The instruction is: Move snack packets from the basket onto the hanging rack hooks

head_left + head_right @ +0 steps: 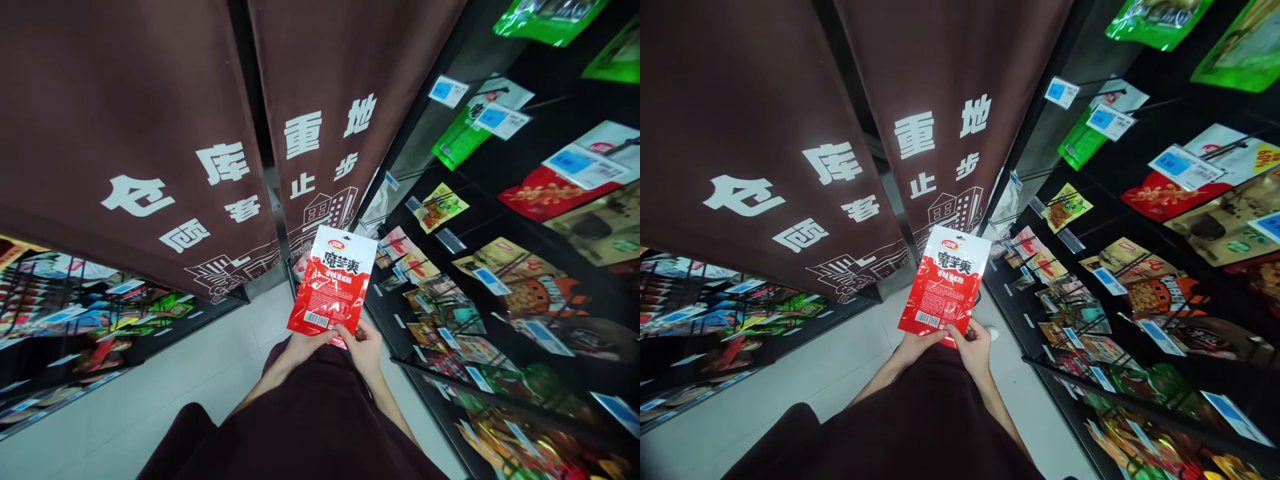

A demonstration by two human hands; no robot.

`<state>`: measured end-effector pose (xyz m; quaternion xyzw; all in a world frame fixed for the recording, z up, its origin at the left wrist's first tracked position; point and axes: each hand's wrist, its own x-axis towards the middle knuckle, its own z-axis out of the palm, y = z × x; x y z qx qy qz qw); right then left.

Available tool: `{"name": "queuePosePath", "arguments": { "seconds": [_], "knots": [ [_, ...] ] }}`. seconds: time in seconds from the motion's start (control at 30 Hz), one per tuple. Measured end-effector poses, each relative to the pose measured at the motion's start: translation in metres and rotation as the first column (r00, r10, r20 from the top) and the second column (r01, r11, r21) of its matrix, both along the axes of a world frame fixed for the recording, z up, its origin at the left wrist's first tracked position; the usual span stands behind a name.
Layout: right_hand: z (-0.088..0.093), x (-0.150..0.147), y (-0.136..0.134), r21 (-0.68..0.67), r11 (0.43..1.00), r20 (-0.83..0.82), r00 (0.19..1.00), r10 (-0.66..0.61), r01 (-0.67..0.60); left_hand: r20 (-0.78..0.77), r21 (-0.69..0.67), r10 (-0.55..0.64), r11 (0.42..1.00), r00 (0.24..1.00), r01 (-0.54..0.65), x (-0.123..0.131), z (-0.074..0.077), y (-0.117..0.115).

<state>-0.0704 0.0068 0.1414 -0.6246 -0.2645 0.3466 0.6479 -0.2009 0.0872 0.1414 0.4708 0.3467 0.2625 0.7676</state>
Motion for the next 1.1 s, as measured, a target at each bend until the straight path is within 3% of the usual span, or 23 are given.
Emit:
{"name": "queuePosePath", "arguments": {
  "seconds": [0.33,0.57,0.73,0.93,1.1],
  "knots": [
    [0.005,0.009,0.004,0.032,0.998,-0.051,0.997,0.056,-0.054,-0.015,-0.043,0.104,0.994,0.994,-0.105,0.009,0.002,-0.002],
    [0.008,0.009,0.011,0.035,0.995,-0.104,0.99,0.1,-0.097,-0.046,0.004,0.178,0.984,0.983,-0.178,0.011,-0.011,0.002],
    [0.01,0.012,0.018,0.025,0.993,-0.129,0.985,0.117,-0.115,-0.028,-0.014,0.216,0.976,0.976,-0.216,0.013,-0.013,0.008],
    [0.007,0.014,0.023,0.061,0.983,-0.2,0.963,0.182,-0.174,0.006,0.027,0.216,0.976,0.976,-0.216,0.013,-0.019,0.016],
    [0.004,0.012,0.027,0.048,0.991,-0.177,0.975,0.132,-0.125,0.015,0.034,0.161,0.986,0.987,-0.161,0.011,-0.016,0.021]
  ]
}}
